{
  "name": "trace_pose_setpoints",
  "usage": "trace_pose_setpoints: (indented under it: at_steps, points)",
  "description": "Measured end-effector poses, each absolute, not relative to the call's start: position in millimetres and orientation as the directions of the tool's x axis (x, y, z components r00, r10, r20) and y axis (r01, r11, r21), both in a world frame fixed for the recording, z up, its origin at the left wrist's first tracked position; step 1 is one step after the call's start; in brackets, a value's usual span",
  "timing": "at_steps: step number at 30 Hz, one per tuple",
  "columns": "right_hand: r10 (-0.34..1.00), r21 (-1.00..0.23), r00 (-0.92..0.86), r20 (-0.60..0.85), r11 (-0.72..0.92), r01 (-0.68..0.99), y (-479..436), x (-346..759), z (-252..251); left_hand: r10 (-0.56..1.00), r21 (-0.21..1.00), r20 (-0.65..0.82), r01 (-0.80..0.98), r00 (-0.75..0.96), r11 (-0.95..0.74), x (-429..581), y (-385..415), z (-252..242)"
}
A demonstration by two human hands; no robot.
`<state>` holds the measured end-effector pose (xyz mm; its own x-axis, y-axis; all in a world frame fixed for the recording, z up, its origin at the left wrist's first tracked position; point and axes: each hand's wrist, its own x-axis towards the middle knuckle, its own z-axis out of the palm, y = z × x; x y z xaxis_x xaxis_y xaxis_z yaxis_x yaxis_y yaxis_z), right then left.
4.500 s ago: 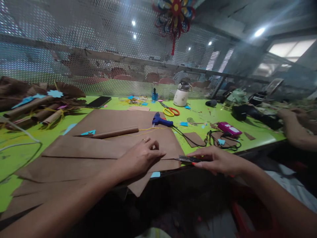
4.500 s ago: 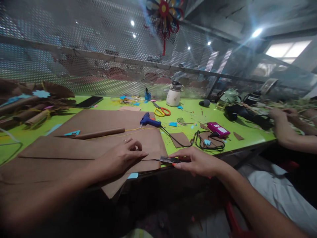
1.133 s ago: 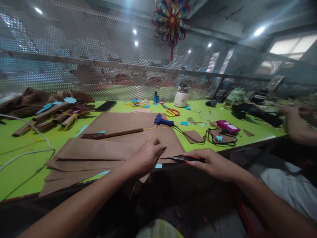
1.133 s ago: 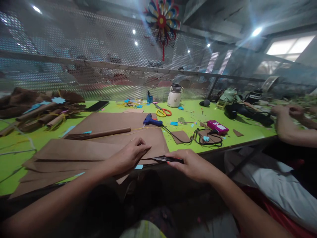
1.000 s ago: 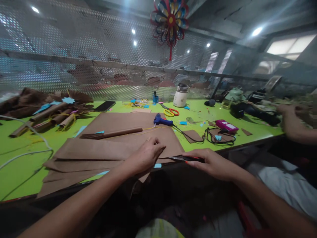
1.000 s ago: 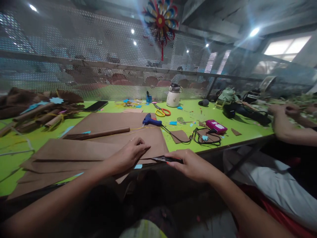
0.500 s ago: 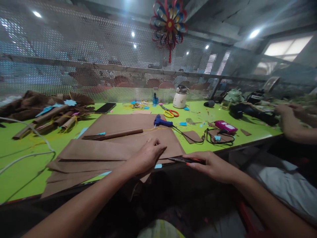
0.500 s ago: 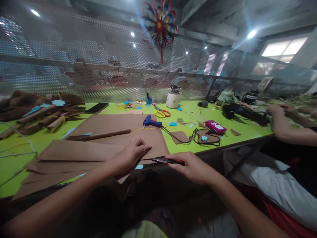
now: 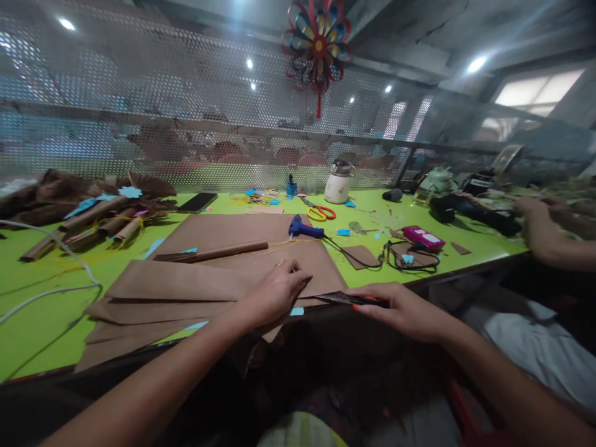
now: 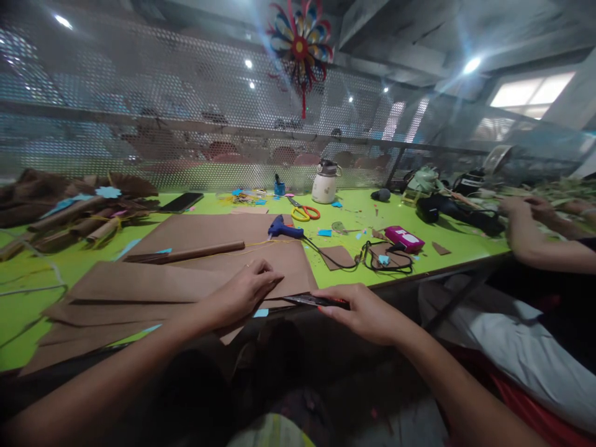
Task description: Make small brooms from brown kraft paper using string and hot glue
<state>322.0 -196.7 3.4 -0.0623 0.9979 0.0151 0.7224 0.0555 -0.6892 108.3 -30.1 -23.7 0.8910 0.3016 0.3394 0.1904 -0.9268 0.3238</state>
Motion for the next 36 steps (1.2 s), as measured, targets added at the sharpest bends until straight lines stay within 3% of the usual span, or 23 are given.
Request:
trace_pose_setpoints:
  at_steps: [8,22,36]
  points:
    - [0.997,-0.667,-0.080,0.022,0.074,0.742,-184.8,315.3,0.4,0.314,0.322,0.323,0.208,0.893,-0.923,108.6,-33.4,-21.1]
    - [0.997,-0.749,-0.075,0.003,0.052,0.660,-194.8,318.3,0.8,0.334,0.359,0.275,0.226,0.902,-0.905,107.6,-33.4,-21.3]
    - [0.999,-0.613,-0.043,0.024,0.049,0.789,-199.6,317.7,12.0,0.383,0.445,0.346,0.210,0.856,-0.871,106.5,-28.2,-21.7]
